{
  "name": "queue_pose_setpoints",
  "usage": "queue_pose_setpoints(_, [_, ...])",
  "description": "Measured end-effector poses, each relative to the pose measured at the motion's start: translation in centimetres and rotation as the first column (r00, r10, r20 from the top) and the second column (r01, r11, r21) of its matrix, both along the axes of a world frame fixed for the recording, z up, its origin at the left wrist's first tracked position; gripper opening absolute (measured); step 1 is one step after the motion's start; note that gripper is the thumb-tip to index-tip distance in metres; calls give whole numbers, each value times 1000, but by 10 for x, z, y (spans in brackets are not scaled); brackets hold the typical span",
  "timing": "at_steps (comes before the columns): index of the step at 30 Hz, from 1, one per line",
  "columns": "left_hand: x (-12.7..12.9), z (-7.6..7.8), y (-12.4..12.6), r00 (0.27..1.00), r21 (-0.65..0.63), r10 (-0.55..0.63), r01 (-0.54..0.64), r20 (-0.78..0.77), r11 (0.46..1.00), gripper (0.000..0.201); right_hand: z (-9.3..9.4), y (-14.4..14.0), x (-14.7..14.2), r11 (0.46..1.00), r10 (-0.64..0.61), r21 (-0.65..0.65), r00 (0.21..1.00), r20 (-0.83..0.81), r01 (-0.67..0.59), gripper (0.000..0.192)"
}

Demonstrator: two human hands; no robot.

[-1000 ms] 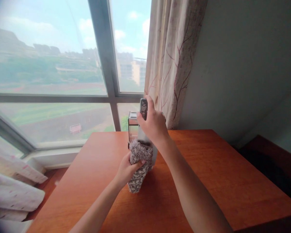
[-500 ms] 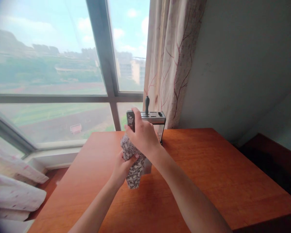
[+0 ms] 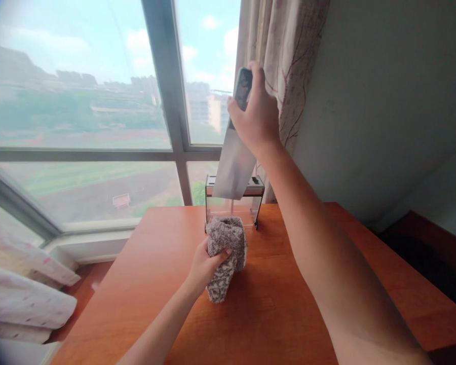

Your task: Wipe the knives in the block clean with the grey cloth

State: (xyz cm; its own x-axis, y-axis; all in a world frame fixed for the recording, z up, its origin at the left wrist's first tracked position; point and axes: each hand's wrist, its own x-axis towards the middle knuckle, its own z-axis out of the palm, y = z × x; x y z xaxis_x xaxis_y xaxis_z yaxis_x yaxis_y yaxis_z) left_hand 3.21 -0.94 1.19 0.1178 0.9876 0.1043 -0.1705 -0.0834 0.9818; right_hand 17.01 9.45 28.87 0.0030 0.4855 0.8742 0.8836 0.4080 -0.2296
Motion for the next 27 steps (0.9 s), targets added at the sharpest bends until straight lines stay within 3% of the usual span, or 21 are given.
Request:
queue_pose_setpoints(5, [2, -1, -2, 997, -44, 43, -41, 57, 998, 39, 17, 23, -17, 999, 2, 47, 999, 49, -4, 57])
queue_pose_setpoints(16, [-2, 1, 1, 987, -86, 112, -102, 112, 991, 42, -4, 49, -46, 996, 87, -1, 987, 137, -88, 61])
queue_pose_setpoints(27, [-6, 1, 3, 981, -103, 150, -138, 121, 985, 42, -4, 63, -47, 992, 124, -26, 983, 136, -122, 66])
